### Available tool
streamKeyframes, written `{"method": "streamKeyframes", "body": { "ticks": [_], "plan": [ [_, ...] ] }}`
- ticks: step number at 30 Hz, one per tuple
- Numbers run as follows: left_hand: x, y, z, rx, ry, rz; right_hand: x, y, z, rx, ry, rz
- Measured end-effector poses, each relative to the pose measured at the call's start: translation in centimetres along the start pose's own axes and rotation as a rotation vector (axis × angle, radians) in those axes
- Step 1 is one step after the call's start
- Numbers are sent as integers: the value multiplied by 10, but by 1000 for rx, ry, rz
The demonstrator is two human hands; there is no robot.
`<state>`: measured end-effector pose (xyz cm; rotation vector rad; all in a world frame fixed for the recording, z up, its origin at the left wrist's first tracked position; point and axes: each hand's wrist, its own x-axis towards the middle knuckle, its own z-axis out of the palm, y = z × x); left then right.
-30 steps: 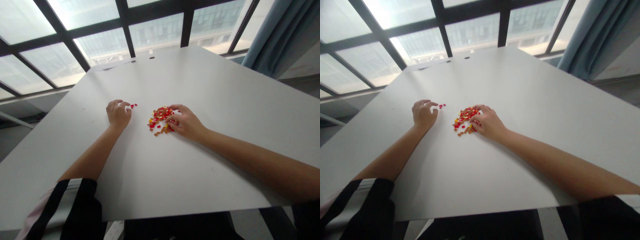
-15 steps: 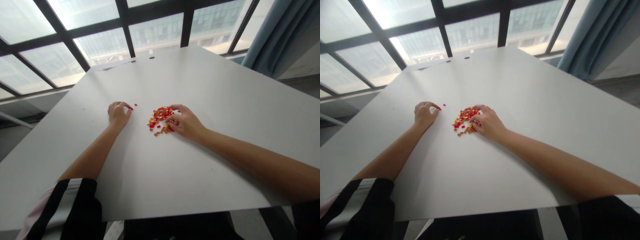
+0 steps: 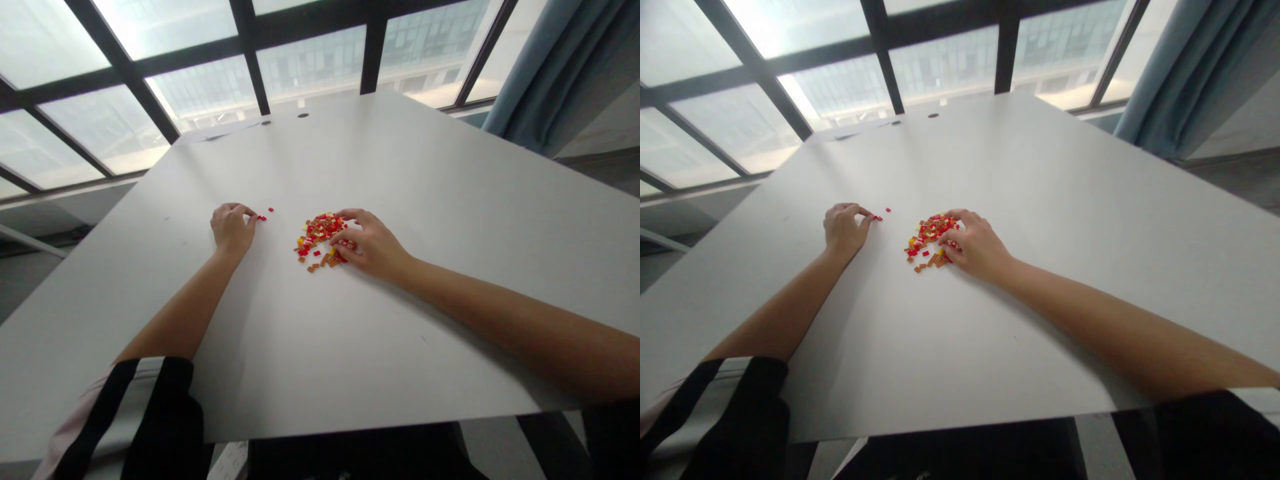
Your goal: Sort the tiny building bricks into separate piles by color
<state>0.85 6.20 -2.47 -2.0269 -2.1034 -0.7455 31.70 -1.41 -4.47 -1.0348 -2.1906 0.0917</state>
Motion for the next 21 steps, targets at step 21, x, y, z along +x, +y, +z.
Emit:
{"method": "streamKeyframes", "body": {
  "ticks": [21],
  "plan": [
    [0, 1, 0, 22, -27, -37, 0, 0, -1, 24, -14, 23]
  ]
}}
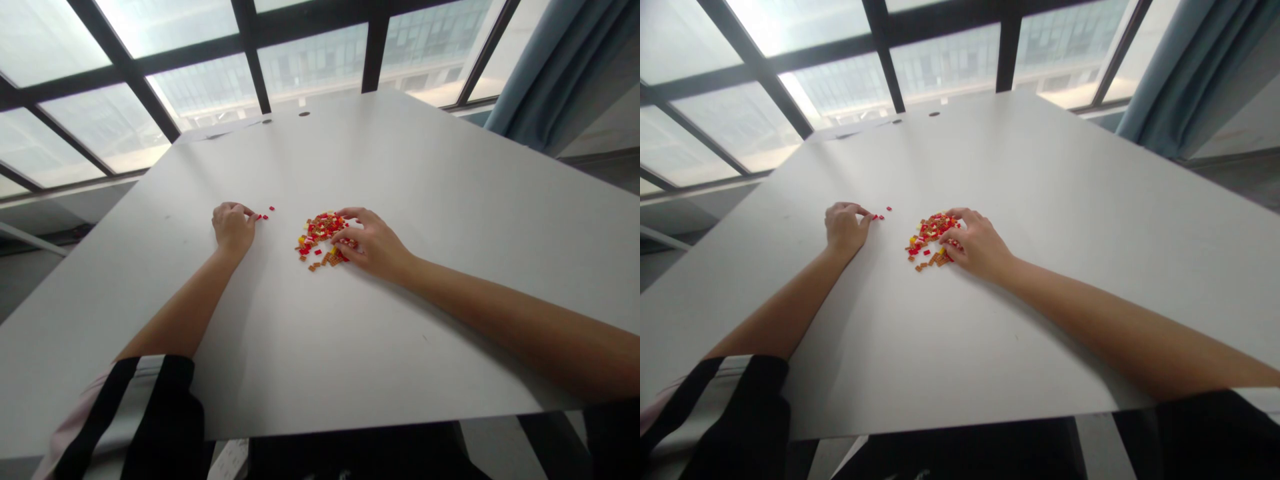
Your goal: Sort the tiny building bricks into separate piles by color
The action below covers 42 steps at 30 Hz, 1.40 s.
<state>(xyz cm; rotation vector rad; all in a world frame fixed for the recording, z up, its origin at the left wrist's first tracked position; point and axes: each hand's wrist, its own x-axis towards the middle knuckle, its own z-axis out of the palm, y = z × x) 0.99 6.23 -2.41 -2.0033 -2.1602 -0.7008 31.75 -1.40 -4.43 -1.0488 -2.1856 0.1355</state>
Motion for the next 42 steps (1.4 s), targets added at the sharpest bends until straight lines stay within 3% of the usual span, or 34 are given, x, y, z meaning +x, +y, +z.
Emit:
{"method": "streamKeyframes", "body": {
  "ticks": [19, 32, 42],
  "plan": [
    [0, 0, 5, -17, -3, 23, 0, 1, 1, 17, 13, -5],
    [-6, 3, -14, 86, 1, 33, 1, 0, 0, 15, 3, 0],
    [-4, 1, -5, 63, 120, 39, 1, 0, 1, 16, 4, -5]
  ]
}}
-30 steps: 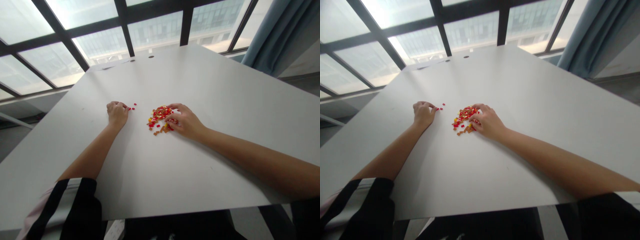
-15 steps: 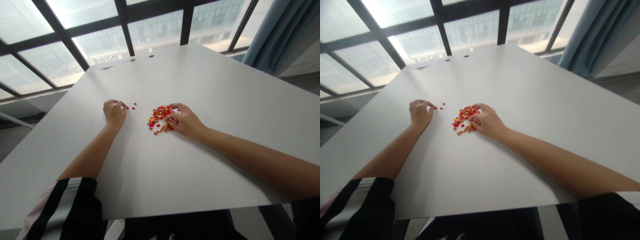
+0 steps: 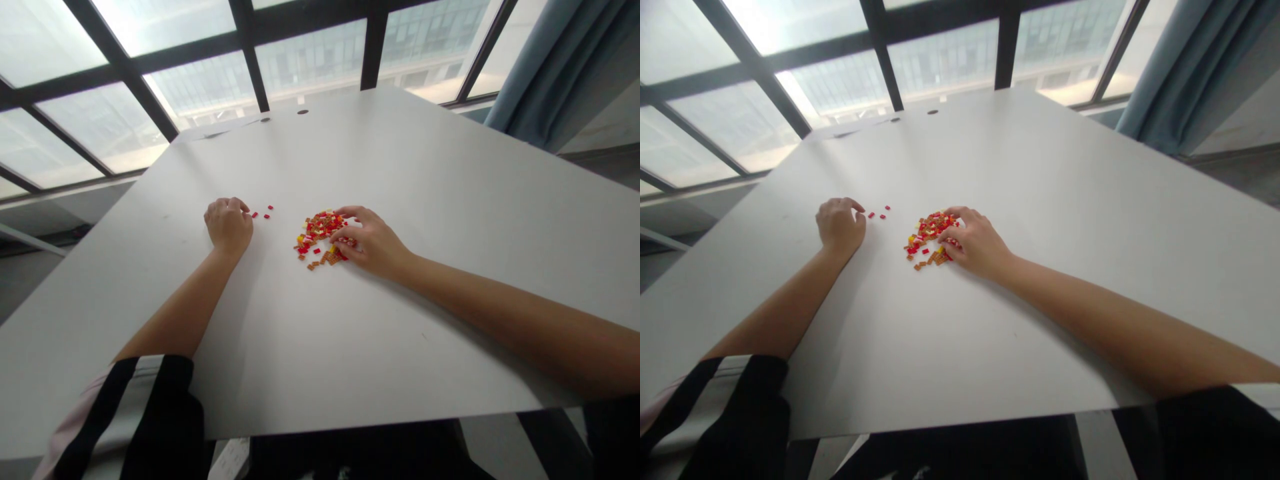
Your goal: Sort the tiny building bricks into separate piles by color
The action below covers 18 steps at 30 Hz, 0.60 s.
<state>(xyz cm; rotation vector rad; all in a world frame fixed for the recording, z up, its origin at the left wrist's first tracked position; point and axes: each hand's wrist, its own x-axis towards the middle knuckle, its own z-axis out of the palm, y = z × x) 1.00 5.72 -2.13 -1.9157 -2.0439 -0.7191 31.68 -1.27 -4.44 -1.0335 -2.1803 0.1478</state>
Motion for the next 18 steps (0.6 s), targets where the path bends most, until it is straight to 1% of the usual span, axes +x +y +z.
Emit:
{"method": "streamKeyframes", "body": {
  "ticks": [5, 10, 16, 18],
  "plan": [
    [-2, 1, -2, -1, -6, 68, -1, 1, 1, 8, 12, 3],
    [-3, 0, 1, -28, -23, 68, 0, 0, 0, -8, 5, -13],
    [-4, 4, -2, -71, 23, 158, 0, 0, 1, -10, 5, -4],
    [-5, 5, -3, -68, 21, 159, 0, 0, 0, -18, 2, -5]
  ]
}}
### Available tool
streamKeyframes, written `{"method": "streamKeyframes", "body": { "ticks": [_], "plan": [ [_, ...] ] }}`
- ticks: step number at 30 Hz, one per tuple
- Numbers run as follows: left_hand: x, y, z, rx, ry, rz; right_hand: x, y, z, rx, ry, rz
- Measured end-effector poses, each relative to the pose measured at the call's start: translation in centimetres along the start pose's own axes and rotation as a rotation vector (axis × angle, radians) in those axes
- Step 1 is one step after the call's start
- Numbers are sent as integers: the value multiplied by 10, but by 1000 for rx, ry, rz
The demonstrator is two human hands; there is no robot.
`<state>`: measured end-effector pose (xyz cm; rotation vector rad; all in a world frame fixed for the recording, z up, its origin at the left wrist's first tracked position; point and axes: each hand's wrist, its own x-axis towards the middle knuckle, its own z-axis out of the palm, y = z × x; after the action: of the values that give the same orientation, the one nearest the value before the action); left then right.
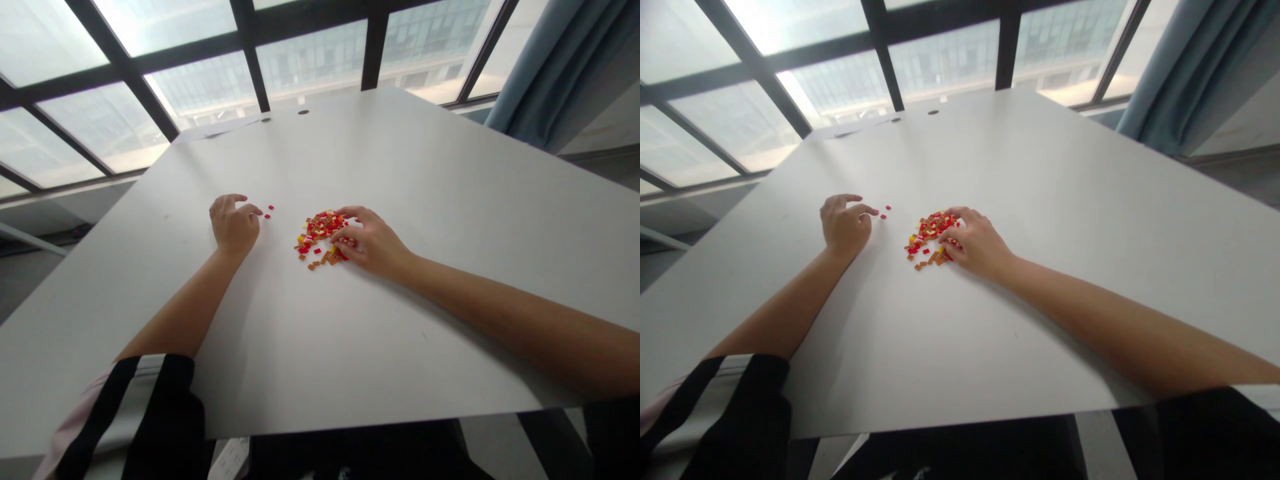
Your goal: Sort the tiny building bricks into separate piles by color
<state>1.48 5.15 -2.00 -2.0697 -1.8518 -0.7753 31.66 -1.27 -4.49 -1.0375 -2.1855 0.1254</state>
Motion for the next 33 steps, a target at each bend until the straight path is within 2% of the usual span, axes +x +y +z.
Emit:
{"method": "streamKeyframes", "body": {
  "ticks": [10, 16, 26, 33],
  "plan": [
    [2, 1, 2, 41, -169, -159, 0, 1, 0, -12, 7, -28],
    [3, -4, 6, 50, -179, -215, -1, 2, 1, -15, 15, -32],
    [3, -26, 35, -69, -82, -80, 0, 1, 0, -11, -4, -30],
    [4, -22, 28, -137, 41, 26, -1, 2, 0, 0, 6, -23]
  ]
}}
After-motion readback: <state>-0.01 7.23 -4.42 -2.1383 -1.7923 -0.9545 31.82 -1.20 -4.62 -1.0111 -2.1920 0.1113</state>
